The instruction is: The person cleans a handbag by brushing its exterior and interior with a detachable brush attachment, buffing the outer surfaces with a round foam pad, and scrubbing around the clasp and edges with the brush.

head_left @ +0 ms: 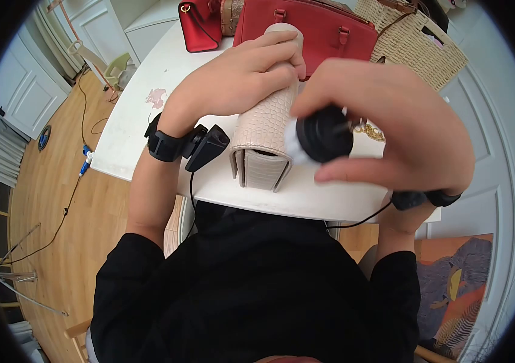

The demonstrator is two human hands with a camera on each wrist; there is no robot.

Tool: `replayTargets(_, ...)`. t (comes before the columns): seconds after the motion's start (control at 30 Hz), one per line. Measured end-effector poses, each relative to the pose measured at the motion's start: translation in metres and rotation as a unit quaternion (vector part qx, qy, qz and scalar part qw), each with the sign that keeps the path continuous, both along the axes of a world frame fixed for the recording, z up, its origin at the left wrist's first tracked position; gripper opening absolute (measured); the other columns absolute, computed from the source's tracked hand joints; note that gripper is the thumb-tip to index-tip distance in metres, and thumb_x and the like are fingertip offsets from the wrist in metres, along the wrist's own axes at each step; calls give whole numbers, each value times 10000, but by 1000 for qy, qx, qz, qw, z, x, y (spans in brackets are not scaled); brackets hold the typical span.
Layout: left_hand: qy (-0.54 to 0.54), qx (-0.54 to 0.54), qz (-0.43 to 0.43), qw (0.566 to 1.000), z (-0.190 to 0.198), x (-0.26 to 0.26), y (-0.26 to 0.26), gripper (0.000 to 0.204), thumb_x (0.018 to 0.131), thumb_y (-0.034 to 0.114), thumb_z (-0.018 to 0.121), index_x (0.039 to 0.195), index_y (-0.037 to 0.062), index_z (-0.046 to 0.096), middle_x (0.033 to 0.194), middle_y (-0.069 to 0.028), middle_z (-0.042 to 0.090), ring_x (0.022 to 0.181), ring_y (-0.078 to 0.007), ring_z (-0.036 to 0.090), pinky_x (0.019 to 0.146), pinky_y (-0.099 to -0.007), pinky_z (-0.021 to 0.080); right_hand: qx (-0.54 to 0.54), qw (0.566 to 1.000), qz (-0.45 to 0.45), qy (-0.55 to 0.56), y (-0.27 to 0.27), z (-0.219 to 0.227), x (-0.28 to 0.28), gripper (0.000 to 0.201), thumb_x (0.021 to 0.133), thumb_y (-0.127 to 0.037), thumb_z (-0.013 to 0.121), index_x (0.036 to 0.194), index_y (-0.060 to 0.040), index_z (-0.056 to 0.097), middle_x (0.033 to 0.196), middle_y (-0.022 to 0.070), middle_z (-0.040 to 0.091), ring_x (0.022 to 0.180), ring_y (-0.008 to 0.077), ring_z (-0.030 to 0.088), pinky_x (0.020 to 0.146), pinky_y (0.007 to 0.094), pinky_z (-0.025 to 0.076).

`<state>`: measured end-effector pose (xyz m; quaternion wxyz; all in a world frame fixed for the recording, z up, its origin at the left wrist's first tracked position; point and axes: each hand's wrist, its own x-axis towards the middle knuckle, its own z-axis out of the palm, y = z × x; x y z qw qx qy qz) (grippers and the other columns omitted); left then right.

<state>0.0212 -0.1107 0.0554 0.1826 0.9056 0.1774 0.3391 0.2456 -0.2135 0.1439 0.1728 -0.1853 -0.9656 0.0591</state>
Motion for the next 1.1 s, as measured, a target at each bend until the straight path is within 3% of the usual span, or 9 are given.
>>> replayTargets(0.17, 26, 12, -48, 998, -4, -2, 14, 260, 987, 230, 518, 1115, 21, 606, 1248, -102, 525, 1149, -292, 571, 970, -383, 462, -34, 997, 71, 16, 3, -5, -11, 499, 722, -217, 896, 1116, -44, 643, 985, 71, 652, 808, 264, 641, 662, 328, 519)
replayTargets(0.27, -21, 0, -30, 999, -6, 0, 9, 253, 992, 230, 515, 1115, 26, 604, 1240, -92, 526, 1119, -289, 579, 959, -379, 464, 121, 991, -54, 29, 11, -12, -7, 505, 677, -140, 894, 1102, -60, 632, 999, 84, 644, 852, 304, 640, 710, 376, 516)
replayTargets(0.4, 3, -12, 9, 1000, 2, -2, -2, 247, 999, 231, 511, 1110, 32, 606, 1234, -80, 527, 1096, -285, 587, 952, -379, 466, 190, 976, -102, 28, 4, -9, -5, 522, 675, -179, 899, 1111, -58, 638, 994, 84, 639, 855, 314, 639, 698, 371, 517)
replayTargets(0.47, 3, -39, -15, 999, 3, -3, -3, 241, 1001, 226, 509, 1107, 34, 609, 1233, -65, 529, 1093, -276, 590, 953, -375, 467, -8, 999, 33, 43, 0, -3, -8, 519, 699, -228, 899, 1122, -61, 649, 994, 69, 648, 863, 309, 645, 689, 362, 518)
replayTargets(0.63, 9, 5, -33, 999, -4, -3, 8, 249, 999, 220, 509, 1126, 39, 623, 1253, -61, 524, 1104, -266, 592, 957, -366, 468, -52, 992, 111, 0, 9, -7, -9, 498, 732, -238, 888, 1134, -57, 658, 1031, 67, 664, 875, 293, 656, 701, 350, 529)
replayTargets(0.77, -26, -29, -18, 999, 0, 1, -2, 276, 1008, 221, 502, 1181, 61, 644, 1294, -57, 519, 1110, -272, 595, 981, -350, 461, 106, 994, -21, 29, 21, -9, 0, 463, 768, -187, 863, 1144, -51, 631, 1038, 88, 661, 879, 310, 653, 739, 367, 533)
replayTargets(0.83, 31, -31, -24, 999, 4, -4, 3, 306, 1020, 219, 492, 1232, 77, 660, 1385, -67, 512, 1159, -282, 593, 1022, -347, 449, 228, 949, -208, -67, 20, -7, 4, 442, 769, -143, 848, 1134, -46, 617, 1035, 101, 656, 882, 328, 653, 745, 373, 531)
replayTargets(0.87, 29, -34, -12, 999, 2, -4, 3, 311, 1027, 217, 490, 1244, 79, 665, 1422, -76, 514, 1199, -289, 588, 1041, -358, 443, 228, 949, -209, -68, 21, -8, 4, 442, 769, -143, 848, 1134, -46, 617, 1035, 101, 656, 882, 328, 653, 745, 373, 531)
replayTargets(1.1, -7, -23, 9, 1000, 2, -5, -1, 289, 1048, 228, 509, 1199, 62, 690, 1406, -114, 595, 1198, -356, 615, 1027, -421, 467, 22, 999, 42, 14, 19, -12, -6, 512, 731, -242, 897, 1131, -58, 637, 986, 90, 659, 883, 299, 656, 742, 367, 532)
